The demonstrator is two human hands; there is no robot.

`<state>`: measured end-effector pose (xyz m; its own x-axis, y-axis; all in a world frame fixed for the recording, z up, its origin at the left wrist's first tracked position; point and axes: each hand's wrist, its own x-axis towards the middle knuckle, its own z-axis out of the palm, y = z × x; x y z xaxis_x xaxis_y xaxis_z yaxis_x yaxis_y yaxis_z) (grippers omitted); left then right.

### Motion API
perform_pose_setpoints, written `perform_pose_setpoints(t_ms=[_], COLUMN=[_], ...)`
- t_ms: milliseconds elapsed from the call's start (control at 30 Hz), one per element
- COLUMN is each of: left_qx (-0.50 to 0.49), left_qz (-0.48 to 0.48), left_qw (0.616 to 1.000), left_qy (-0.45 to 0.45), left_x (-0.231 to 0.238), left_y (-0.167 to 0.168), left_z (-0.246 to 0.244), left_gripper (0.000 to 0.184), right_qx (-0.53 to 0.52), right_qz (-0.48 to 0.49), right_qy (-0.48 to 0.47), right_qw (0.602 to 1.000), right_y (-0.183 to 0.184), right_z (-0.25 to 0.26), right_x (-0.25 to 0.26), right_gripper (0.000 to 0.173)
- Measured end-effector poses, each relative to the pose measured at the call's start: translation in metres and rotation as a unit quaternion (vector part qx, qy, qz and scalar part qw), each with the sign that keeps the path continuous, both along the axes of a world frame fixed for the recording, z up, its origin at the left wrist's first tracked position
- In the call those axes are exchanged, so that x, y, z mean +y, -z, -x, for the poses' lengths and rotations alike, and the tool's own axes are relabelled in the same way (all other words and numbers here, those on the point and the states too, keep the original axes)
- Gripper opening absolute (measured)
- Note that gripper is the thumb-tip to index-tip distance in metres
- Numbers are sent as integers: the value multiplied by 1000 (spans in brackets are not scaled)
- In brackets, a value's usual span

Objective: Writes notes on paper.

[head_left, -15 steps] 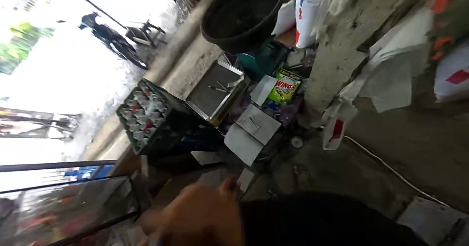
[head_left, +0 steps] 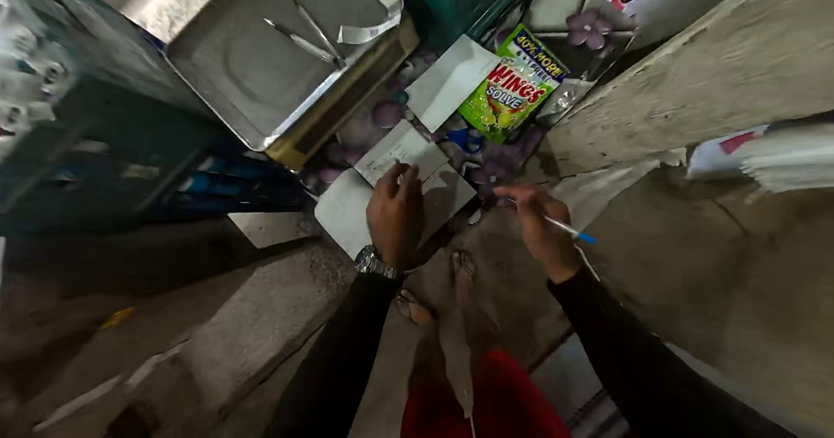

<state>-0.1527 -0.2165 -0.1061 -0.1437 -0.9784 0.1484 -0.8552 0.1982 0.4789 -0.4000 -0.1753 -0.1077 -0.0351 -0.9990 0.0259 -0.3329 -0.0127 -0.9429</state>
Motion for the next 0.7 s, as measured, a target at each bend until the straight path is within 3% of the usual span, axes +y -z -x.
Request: perform_pose_setpoints(t_ms=[100,167,233,433,567,700], left_qx=[-72,-127,-144,-125,-120,-128], left_qz=[21,8,6,42,49,70], left_qw=[991,982,978,977,980,982], left_qy=[114,143,150,168,154,118], left_x=[11,13,13,13,15,19], left_y=[18,35,47,54,53,54], left_z=[6,9,7,4,5,5], left_gripper=[47,71,81,74,69,66], right_qx=[2,1,-25,-55,19,45], right_qz=[10,51,71,22,27,44], right_qy=[-49,-53,-75,-122,-92,-91], right_qw=[999,997,994,991,995,994], right_y=[-8,-10,-10,21,32,34], right_z=[-20,-41,-66,-112,-110,-110], right_x=[-37,-73,-105,-145,-141,-138], right_gripper=[32,27,25,34,47,48])
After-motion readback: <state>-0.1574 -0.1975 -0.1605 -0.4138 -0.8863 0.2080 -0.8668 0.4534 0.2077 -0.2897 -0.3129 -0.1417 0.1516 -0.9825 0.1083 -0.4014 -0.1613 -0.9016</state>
